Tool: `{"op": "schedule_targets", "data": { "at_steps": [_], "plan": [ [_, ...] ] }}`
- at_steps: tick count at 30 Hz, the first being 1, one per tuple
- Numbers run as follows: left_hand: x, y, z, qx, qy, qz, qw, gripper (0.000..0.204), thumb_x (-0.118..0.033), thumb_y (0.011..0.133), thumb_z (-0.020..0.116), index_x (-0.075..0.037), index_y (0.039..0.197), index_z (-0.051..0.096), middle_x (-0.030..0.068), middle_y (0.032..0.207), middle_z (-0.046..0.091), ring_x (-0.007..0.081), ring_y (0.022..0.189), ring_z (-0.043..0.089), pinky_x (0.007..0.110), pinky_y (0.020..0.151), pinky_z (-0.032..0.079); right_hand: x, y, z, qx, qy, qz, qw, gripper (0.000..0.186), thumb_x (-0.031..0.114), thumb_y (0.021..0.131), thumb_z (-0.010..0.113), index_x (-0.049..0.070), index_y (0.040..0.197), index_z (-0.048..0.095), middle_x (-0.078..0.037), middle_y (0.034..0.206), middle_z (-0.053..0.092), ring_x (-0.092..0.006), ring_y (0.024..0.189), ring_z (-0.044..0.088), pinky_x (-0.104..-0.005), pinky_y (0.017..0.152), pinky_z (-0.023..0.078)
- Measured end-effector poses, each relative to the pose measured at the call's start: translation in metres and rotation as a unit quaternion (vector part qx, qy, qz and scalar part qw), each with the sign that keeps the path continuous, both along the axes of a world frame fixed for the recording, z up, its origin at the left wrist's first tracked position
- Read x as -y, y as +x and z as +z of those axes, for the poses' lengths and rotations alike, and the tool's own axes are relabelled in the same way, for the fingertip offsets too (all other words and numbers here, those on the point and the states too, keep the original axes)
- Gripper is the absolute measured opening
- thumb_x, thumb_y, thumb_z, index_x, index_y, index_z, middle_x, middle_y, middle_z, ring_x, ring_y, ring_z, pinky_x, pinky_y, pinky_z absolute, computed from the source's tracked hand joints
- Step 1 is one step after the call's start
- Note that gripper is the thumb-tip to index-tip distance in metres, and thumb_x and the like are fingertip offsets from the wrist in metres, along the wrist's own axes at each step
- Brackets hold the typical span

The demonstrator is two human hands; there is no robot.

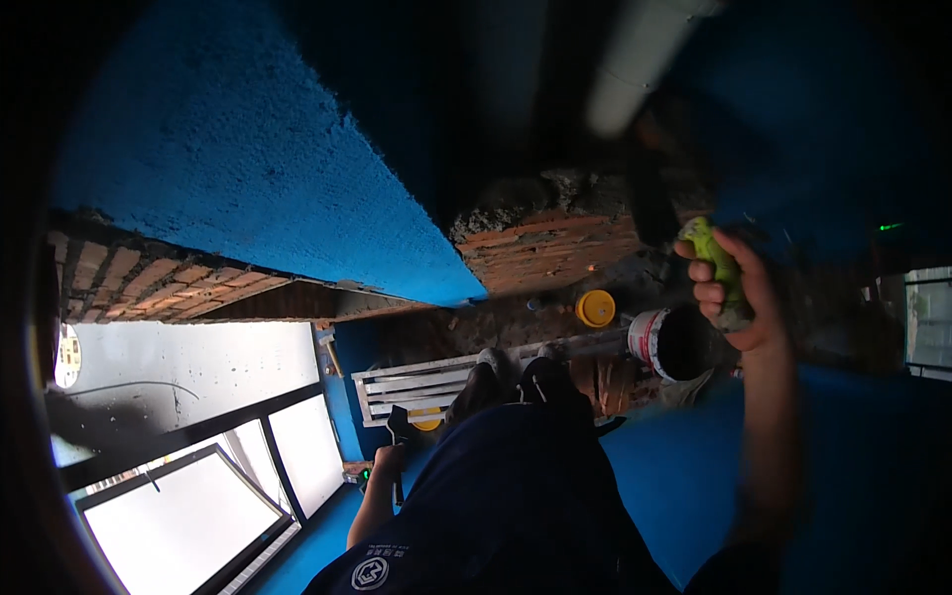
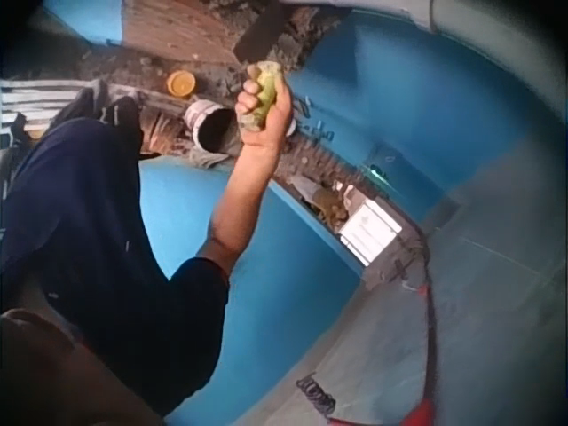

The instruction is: The person applies mortar to a brick wall using a trowel and a hawk, then places a brick on the mortar and taps it into place.

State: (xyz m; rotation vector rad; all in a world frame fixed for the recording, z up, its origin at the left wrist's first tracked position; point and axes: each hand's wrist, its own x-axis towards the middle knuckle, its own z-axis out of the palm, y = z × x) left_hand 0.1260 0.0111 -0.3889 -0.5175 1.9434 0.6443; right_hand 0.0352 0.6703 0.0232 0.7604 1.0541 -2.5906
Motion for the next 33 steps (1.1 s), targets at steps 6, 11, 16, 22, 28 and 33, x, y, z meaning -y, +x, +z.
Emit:
{"op": "schedule_targets", "data": {
  "at_steps": [6,11,16,22,28,33],
  "plan": [
    [0.003,-0.069,0.002,-0.056,-0.043,-0.006,0.997,0.026,-0.030,0.079,0.064,-0.004,0.075,0.062,0.0072,0.068,0.059,0.0185,0.060,0.058,0.035,0.052,0.046,0.102,-0.024,-0.071,-0.088,-0.186,-0.016,0.978,0.047,0.039,0.093,0.049,-0.002,0.116,0.049,-0.004,0.079,0.062,-0.0098,0.058,0.059,-0.0231,0.048,0.050],
    [0.015,-0.096,-0.014,-0.085,-0.004,0.093,0.992,0.030,-0.024,0.082,0.065,-0.011,0.059,0.051,-0.0003,0.052,0.044,0.0138,0.039,0.040,0.032,0.037,0.032,0.162,-0.035,-0.060,-0.042,-0.030,0.037,0.998,0.047,0.043,0.092,0.049,0.000,0.110,0.049,-0.004,0.071,0.054,-0.0113,0.051,0.054,-0.0256,0.046,0.047],
    [0.008,-0.106,0.000,-0.059,-0.016,0.147,0.987,0.027,-0.024,0.082,0.066,-0.009,0.063,0.053,0.0000,0.053,0.045,0.0144,0.039,0.040,0.032,0.036,0.032,0.127,-0.032,-0.053,-0.038,0.361,0.188,0.913,0.035,0.038,0.096,0.044,0.007,0.082,0.051,-0.004,0.065,0.051,-0.0108,0.048,0.051,-0.0295,0.044,0.043],
    [-0.018,-0.094,0.019,-0.048,0.004,0.167,0.985,0.027,-0.023,0.080,0.068,-0.008,0.064,0.054,0.0014,0.054,0.047,0.0149,0.040,0.044,0.032,0.037,0.035,0.074,-0.006,-0.044,0.006,0.360,0.084,0.929,0.032,0.035,0.093,0.050,0.006,0.080,0.053,-0.004,0.061,0.050,-0.0130,0.043,0.049,-0.0307,0.041,0.041],
    [-0.015,-0.075,0.018,0.003,0.029,0.075,0.997,0.025,-0.019,0.075,0.065,-0.004,0.095,0.060,0.0053,0.072,0.060,0.0142,0.053,0.053,0.031,0.045,0.044,0.116,-0.020,-0.030,0.014,0.385,0.141,0.912,0.033,0.039,0.095,0.047,0.006,0.092,0.051,-0.003,0.066,0.050,-0.0112,0.046,0.048,-0.0299,0.044,0.043],
    [0.022,-0.063,-0.007,-0.020,0.063,0.108,0.992,0.035,-0.018,0.075,0.066,-0.005,0.106,0.058,0.0065,0.082,0.061,0.0153,0.064,0.057,0.031,0.053,0.047,0.110,-0.043,-0.055,-0.012,0.440,0.209,0.873,0.037,0.043,0.092,0.051,0.006,0.088,0.051,0.000,0.064,0.049,-0.0091,0.047,0.050,-0.0280,0.043,0.044]
  ]
}}
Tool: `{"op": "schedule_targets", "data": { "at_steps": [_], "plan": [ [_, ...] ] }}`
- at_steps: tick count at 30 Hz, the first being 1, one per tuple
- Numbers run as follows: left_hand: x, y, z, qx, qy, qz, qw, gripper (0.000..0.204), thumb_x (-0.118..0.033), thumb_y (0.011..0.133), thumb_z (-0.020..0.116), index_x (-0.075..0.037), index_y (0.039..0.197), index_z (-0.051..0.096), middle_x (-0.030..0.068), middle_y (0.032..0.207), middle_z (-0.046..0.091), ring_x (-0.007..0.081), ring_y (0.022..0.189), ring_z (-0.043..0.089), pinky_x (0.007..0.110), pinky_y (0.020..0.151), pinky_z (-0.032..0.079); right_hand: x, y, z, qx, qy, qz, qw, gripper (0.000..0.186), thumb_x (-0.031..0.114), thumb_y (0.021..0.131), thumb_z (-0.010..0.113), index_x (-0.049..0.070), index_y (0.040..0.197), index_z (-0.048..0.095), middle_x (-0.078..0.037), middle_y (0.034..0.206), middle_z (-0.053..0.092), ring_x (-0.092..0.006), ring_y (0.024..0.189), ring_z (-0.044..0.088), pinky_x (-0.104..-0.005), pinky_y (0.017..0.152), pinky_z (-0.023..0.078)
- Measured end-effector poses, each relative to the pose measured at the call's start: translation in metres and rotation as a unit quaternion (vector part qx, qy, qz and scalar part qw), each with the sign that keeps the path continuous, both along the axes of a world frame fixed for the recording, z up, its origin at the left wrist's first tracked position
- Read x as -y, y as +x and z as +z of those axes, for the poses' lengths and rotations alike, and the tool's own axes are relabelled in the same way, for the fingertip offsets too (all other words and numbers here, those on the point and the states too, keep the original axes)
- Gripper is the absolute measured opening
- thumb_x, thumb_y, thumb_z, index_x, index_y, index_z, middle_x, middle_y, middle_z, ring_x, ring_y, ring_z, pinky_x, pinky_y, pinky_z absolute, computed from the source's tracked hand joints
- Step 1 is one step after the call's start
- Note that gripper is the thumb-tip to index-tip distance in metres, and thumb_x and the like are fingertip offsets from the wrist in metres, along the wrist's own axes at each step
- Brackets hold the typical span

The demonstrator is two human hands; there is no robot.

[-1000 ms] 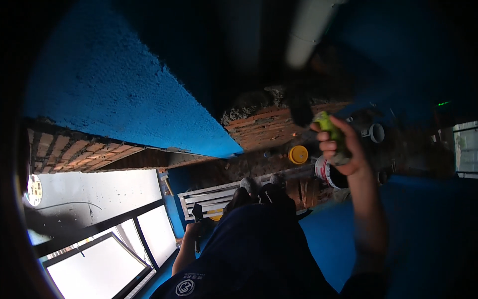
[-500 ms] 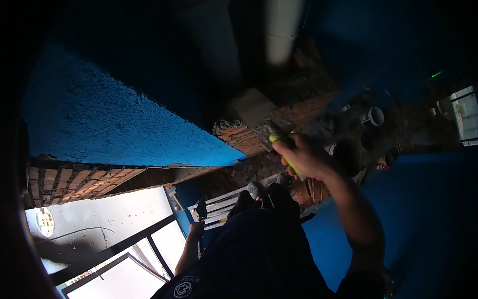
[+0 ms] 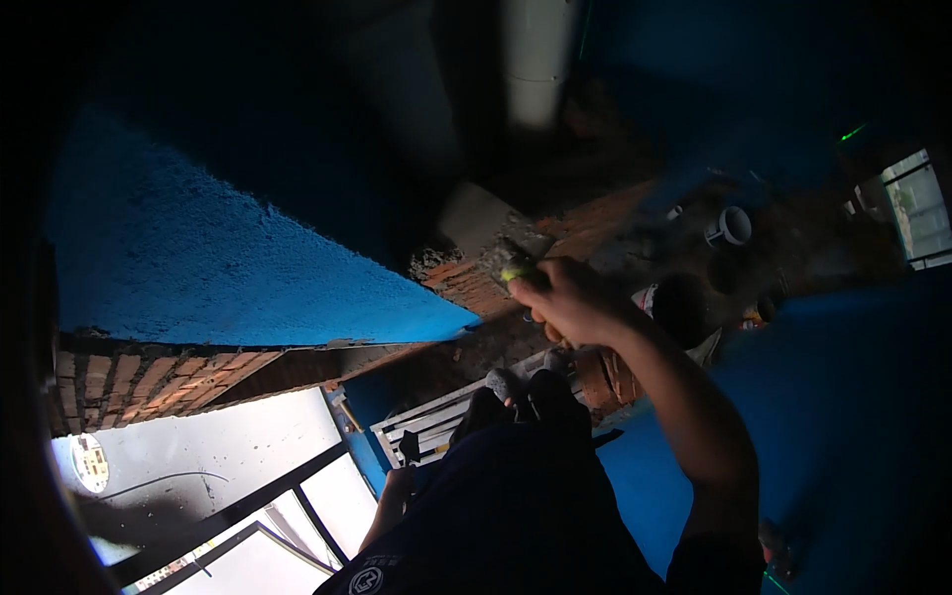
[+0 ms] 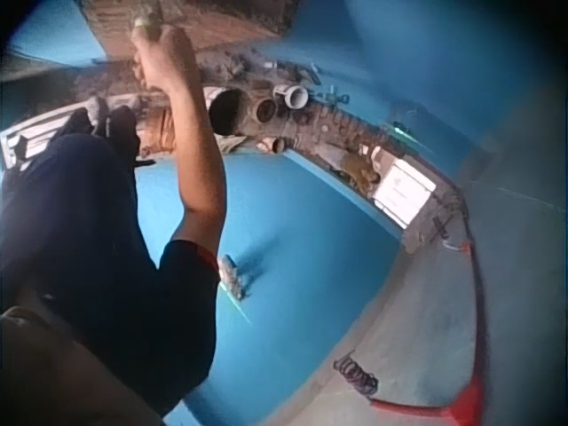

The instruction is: The person applies mortar to a brick wall using a trowel and a hawk, then places a brick on the mortar and taps it into place.

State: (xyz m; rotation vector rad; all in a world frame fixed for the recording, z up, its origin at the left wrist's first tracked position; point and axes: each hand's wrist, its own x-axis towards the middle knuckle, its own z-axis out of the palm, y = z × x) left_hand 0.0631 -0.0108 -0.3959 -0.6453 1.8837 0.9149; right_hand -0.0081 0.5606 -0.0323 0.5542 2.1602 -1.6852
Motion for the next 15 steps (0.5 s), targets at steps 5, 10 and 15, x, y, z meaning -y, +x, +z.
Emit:
{"op": "schedule_targets", "data": {
  "at_steps": [5,10,15],
  "plan": [
    [-0.019,-0.003,0.013,-0.018,0.011,0.088,0.996,0.018,-0.021,0.080,0.065,-0.007,0.085,0.055,0.0025,0.070,0.053,0.0153,0.056,0.050,0.031,0.048,0.041,-0.064,0.036,0.021,0.097,-0.018,-0.149,0.984,0.037,0.044,0.090,0.052,0.007,0.094,0.056,0.000,0.059,0.050,-0.0091,0.043,0.050,-0.0245,0.038,0.040],
    [-0.026,-0.006,0.017,-0.055,-0.003,0.051,0.997,0.024,-0.022,0.080,0.067,-0.011,0.063,0.054,-0.0010,0.053,0.046,0.0137,0.040,0.042,0.031,0.038,0.034,-0.081,0.062,0.027,-0.037,0.275,-0.132,0.952,0.052,0.042,0.089,0.055,0.002,0.122,0.051,-0.012,0.088,0.059,-0.0141,0.055,0.055,-0.0301,0.049,0.046],
    [0.005,-0.005,0.000,0.046,-0.066,-0.014,0.997,0.028,-0.025,0.076,0.065,-0.006,0.097,0.063,0.0075,0.076,0.064,0.0194,0.069,0.061,0.032,0.056,0.049,-0.060,0.004,0.021,-0.052,0.512,-0.041,0.856,0.055,0.027,0.085,0.064,0.000,0.129,0.046,-0.019,0.118,0.056,-0.0295,0.101,0.059,-0.0384,0.084,0.050]
  ]
}}
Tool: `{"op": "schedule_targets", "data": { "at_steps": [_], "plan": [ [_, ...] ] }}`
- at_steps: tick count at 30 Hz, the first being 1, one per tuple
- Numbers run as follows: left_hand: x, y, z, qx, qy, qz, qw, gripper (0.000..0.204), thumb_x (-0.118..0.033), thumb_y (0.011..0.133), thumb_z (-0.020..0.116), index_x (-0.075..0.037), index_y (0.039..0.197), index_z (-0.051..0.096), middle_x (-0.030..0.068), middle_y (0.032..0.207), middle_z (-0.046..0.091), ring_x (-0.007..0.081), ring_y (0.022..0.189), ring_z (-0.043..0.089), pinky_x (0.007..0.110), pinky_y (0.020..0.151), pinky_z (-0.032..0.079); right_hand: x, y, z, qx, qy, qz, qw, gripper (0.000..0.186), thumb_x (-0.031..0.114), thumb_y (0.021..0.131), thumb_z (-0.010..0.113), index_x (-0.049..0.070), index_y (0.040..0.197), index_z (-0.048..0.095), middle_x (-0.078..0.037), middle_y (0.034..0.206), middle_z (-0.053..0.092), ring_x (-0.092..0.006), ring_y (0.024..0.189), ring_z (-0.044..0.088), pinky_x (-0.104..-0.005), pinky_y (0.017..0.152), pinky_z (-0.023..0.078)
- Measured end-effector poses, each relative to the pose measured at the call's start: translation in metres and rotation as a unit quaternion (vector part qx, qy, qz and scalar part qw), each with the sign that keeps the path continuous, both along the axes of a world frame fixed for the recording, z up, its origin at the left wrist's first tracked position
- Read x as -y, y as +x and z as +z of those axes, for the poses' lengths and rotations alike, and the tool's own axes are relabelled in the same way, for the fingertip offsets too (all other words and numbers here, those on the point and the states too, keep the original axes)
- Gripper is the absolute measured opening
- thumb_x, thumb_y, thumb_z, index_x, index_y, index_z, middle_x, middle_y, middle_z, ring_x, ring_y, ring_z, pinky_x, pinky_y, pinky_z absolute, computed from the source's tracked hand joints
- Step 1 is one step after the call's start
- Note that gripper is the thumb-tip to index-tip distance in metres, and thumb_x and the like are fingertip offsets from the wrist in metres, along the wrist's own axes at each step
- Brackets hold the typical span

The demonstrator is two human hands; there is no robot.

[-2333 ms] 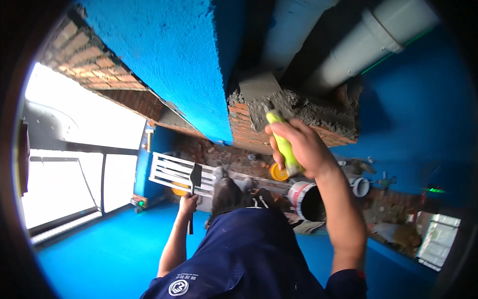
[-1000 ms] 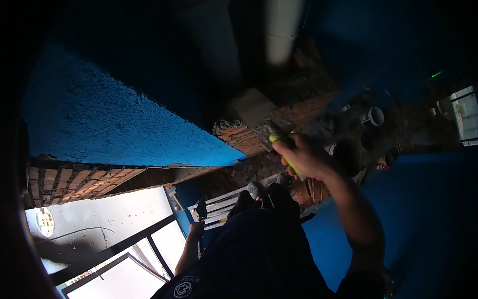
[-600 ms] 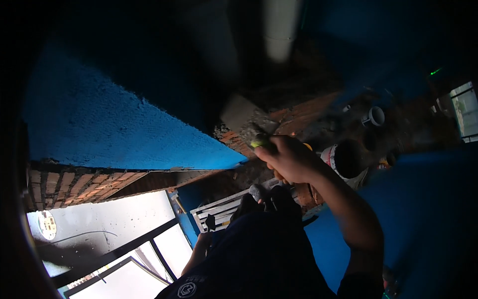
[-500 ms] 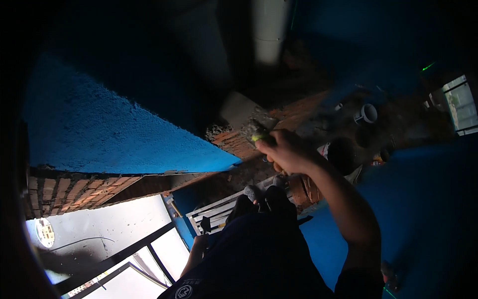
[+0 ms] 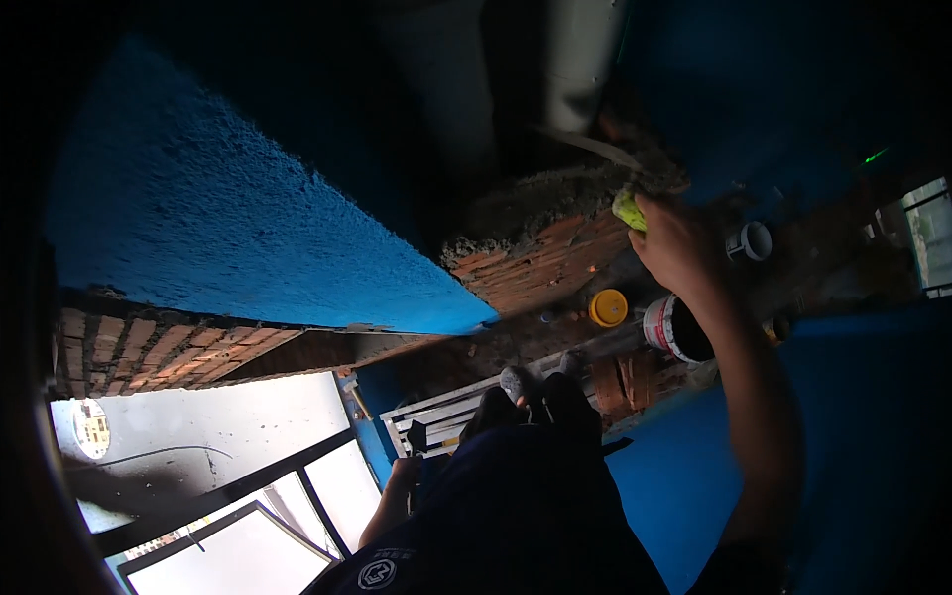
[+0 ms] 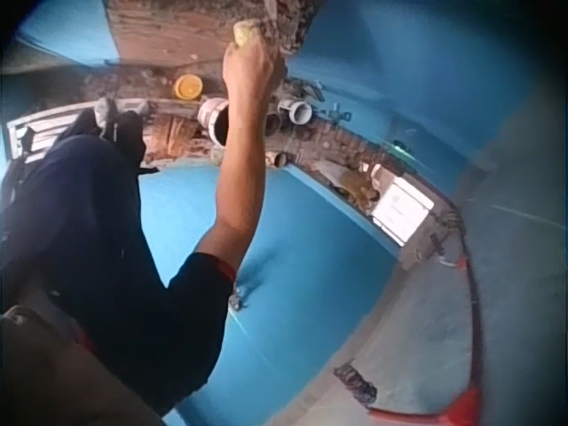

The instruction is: The person applies mortar to a brick wall using a trowel and a hawk, then places a brick on the mortar and taps it into place.

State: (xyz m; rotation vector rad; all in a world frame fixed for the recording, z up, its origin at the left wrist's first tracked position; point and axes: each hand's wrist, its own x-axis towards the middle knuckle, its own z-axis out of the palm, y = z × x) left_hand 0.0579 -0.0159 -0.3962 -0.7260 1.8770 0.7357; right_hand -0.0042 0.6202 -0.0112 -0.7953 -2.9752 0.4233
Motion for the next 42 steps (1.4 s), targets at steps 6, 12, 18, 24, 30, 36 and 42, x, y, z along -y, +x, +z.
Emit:
{"op": "schedule_targets", "data": {
  "at_steps": [6,12,18,24,30,36,42],
  "plan": [
    [-0.010,0.001,0.004,-0.115,0.028,0.007,0.993,0.021,-0.024,0.079,0.067,-0.007,0.072,0.057,0.0017,0.064,0.052,0.0145,0.052,0.048,0.031,0.046,0.038,0.022,-0.041,-0.018,0.015,0.112,0.187,0.976,0.045,0.015,0.080,0.068,0.005,0.122,0.055,-0.014,0.114,0.060,-0.0276,0.096,0.062,-0.0365,0.085,0.051],
    [-0.030,0.002,0.033,-0.134,0.045,0.005,0.990,0.026,-0.025,0.081,0.065,-0.008,0.064,0.056,-0.0005,0.055,0.048,0.0113,0.045,0.043,0.031,0.041,0.033,0.047,-0.042,-0.022,0.026,-0.098,0.173,0.980,0.054,0.021,0.080,0.070,0.005,0.127,0.051,-0.013,0.119,0.058,-0.0248,0.097,0.062,-0.0351,0.087,0.049],
    [-0.019,0.015,0.025,0.015,-0.033,0.044,0.998,0.031,-0.032,0.075,0.067,-0.002,0.085,0.066,0.0068,0.072,0.063,0.0164,0.060,0.060,0.031,0.051,0.047,0.025,-0.021,0.014,0.032,-0.281,0.091,0.955,0.065,0.034,0.075,0.074,0.000,0.126,0.050,-0.018,0.123,0.054,-0.0281,0.107,0.058,-0.0345,0.091,0.047],
    [-0.002,0.016,0.010,0.004,-0.012,-0.136,0.991,0.030,-0.032,0.079,0.063,-0.004,0.088,0.064,0.0079,0.072,0.063,0.0159,0.057,0.059,0.031,0.050,0.047,0.049,-0.043,-0.001,0.013,-0.160,0.108,0.981,0.057,0.030,0.077,0.071,0.002,0.123,0.053,-0.017,0.113,0.061,-0.0273,0.099,0.062,-0.0347,0.085,0.049],
    [-0.003,0.001,0.015,-0.044,-0.007,-0.139,0.989,0.030,-0.031,0.081,0.060,-0.008,0.099,0.062,0.0081,0.074,0.062,0.0175,0.057,0.058,0.033,0.050,0.048,0.072,-0.017,-0.013,0.018,-0.250,0.142,0.958,0.066,0.039,0.077,0.072,-0.001,0.126,0.050,-0.022,0.119,0.056,-0.0300,0.099,0.061,-0.0403,0.085,0.050],
    [-0.044,-0.018,0.047,-0.010,-0.053,-0.002,0.999,0.035,-0.028,0.081,0.061,-0.006,0.108,0.060,0.0100,0.092,0.065,0.0202,0.073,0.061,0.033,0.061,0.050,0.047,-0.003,-0.005,0.014,-0.330,0.034,0.943,0.080,0.043,0.079,0.070,-0.004,0.135,0.036,-0.009,0.085,0.059,-0.0101,0.057,0.051,-0.0275,0.051,0.042],
    [-0.025,0.001,0.037,-0.136,0.035,-0.019,0.990,0.023,-0.021,0.077,0.069,-0.004,0.067,0.058,0.0030,0.057,0.051,0.0151,0.046,0.048,0.031,0.042,0.037,0.051,0.005,-0.015,-0.076,-0.444,-0.014,0.892,0.070,0.041,0.081,0.068,-0.001,0.130,0.042,-0.007,0.087,0.056,-0.0105,0.060,0.051,-0.0268,0.054,0.043]
  ]
}}
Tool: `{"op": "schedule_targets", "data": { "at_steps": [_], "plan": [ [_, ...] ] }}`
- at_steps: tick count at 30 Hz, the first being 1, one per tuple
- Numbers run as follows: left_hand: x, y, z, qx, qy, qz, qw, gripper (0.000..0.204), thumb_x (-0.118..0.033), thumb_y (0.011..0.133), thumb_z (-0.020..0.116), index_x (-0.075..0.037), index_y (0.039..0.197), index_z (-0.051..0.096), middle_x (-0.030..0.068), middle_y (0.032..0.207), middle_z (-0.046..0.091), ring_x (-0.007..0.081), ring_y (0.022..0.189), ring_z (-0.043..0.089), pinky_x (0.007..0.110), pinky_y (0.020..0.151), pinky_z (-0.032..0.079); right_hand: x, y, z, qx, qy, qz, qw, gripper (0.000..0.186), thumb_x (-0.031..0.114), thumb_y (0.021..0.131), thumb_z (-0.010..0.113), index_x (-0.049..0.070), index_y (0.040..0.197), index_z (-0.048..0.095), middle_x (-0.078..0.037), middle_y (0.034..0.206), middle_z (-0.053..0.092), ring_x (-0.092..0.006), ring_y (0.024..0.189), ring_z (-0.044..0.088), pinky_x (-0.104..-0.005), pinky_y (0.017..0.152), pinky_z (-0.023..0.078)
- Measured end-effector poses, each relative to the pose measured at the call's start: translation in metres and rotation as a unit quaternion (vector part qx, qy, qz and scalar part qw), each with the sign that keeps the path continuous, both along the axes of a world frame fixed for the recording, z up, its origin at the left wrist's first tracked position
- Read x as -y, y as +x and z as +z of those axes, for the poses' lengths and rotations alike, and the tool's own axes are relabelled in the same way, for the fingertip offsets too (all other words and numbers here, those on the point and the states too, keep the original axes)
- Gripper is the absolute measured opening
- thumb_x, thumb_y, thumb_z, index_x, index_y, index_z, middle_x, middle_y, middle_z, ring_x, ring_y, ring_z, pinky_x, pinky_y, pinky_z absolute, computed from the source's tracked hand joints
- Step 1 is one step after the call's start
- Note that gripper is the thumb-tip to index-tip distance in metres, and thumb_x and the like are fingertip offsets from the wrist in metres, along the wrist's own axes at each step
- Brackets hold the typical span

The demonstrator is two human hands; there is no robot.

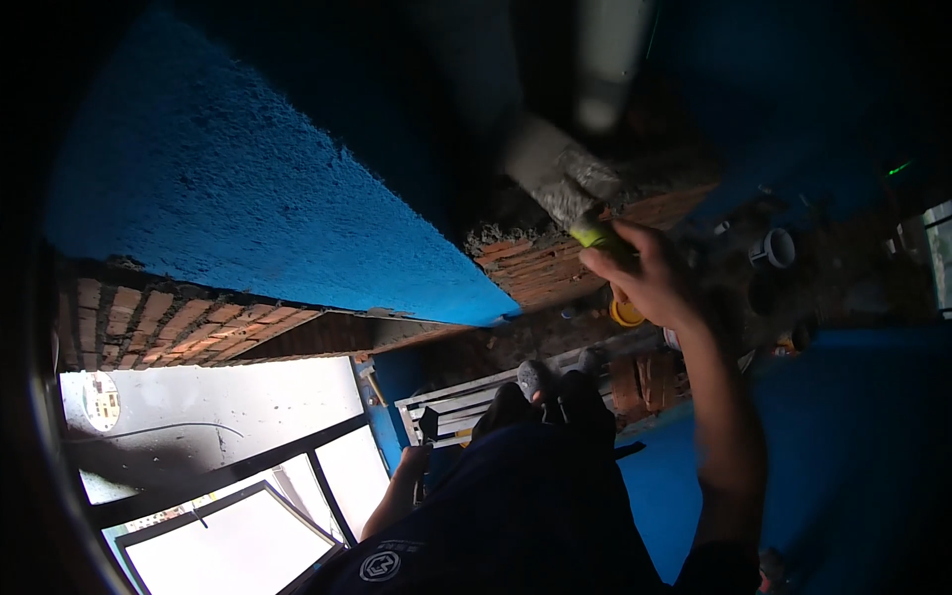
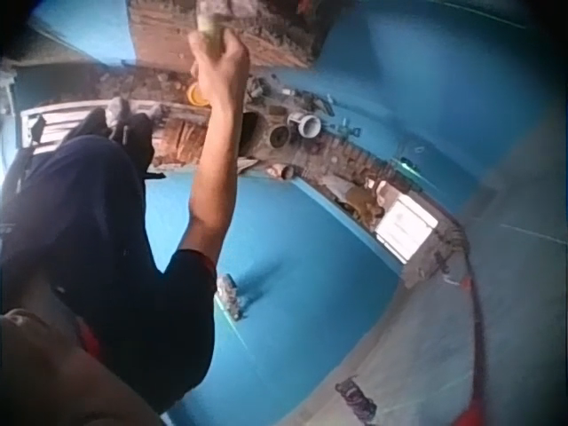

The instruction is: The person applies mortar to a brick wall using a trowel and a hawk, then places a brick on the mortar and taps it into place.

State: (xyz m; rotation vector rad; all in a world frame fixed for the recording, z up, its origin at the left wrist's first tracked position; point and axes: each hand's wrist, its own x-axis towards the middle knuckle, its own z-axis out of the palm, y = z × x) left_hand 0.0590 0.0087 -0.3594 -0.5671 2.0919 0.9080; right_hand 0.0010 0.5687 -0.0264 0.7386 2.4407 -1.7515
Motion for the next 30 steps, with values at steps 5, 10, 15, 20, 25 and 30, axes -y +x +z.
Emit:
{"op": "schedule_targets", "data": {
  "at_steps": [5,10,15,20,25,30],
  "plan": [
    [0.018,0.004,-0.022,-0.009,0.037,-0.142,0.989,0.029,-0.029,0.076,0.067,-0.007,0.094,0.061,0.0092,0.087,0.061,0.0210,0.074,0.058,0.033,0.063,0.046,-0.026,0.045,-0.046,-0.120,-0.104,0.006,0.987,0.040,0.018,0.087,0.058,0.007,0.125,0.051,-0.008,0.106,0.058,-0.0176,0.094,0.057,-0.0324,0.082,0.046],
    [0.075,0.024,-0.052,0.104,-0.117,-0.008,0.988,0.028,-0.033,0.083,0.057,-0.006,0.088,0.065,0.0122,0.080,0.066,0.0242,0.071,0.065,0.035,0.061,0.051,0.008,0.051,-0.156,-0.091,-0.022,0.045,0.995,0.026,0.024,0.085,0.058,0.006,0.101,0.050,-0.003,0.084,0.048,-0.0157,0.070,0.047,-0.0365,0.067,0.040],
    [0.080,0.030,-0.074,-0.015,-0.098,-0.325,0.940,0.014,-0.022,0.083,0.052,-0.011,0.087,0.060,0.0147,0.081,0.066,0.0293,0.076,0.066,0.041,0.061,0.052,0.022,0.045,-0.261,-0.021,-0.383,0.082,0.920,0.012,0.012,0.081,0.060,0.005,0.085,0.051,0.001,0.068,0.045,-0.0089,0.056,0.041,-0.0302,0.052,0.035],
    [0.088,0.046,-0.075,-0.018,-0.121,-0.295,0.948,0.012,-0.019,0.084,0.049,-0.012,0.089,0.058,0.0152,0.082,0.065,0.0316,0.075,0.065,0.042,0.060,0.051,-0.001,0.002,-0.257,0.001,-0.324,0.132,0.937,0.011,0.011,0.083,0.057,0.009,0.081,0.047,0.003,0.062,0.036,-0.0085,0.052,0.028,-0.0296,0.051,0.027],
    [0.091,0.073,-0.063,-0.013,-0.104,-0.273,0.956,0.012,-0.018,0.084,0.048,-0.012,0.090,0.057,0.0158,0.080,0.065,0.0316,0.073,0.065,0.042,0.059,0.050,-0.014,-0.005,-0.221,0.015,-0.264,0.141,0.954,0.016,0.011,0.087,0.053,0.012,0.075,0.042,0.005,0.061,0.027,-0.0086,0.051,0.023,-0.0298,0.051,0.025],
    [0.050,0.082,-0.044,-0.055,-0.067,-0.319,0.944,0.016,-0.016,0.078,0.054,-0.013,0.094,0.057,0.0128,0.075,0.066,0.0308,0.071,0.065,0.043,0.060,0.051,-0.064,0.022,-0.224,0.038,-0.203,0.152,0.967,0.013,0.007,0.087,0.049,0.011,0.082,0.038,0.003,0.066,0.028,-0.0084,0.055,0.025,-0.0262,0.055,0.030]
  ]
}}
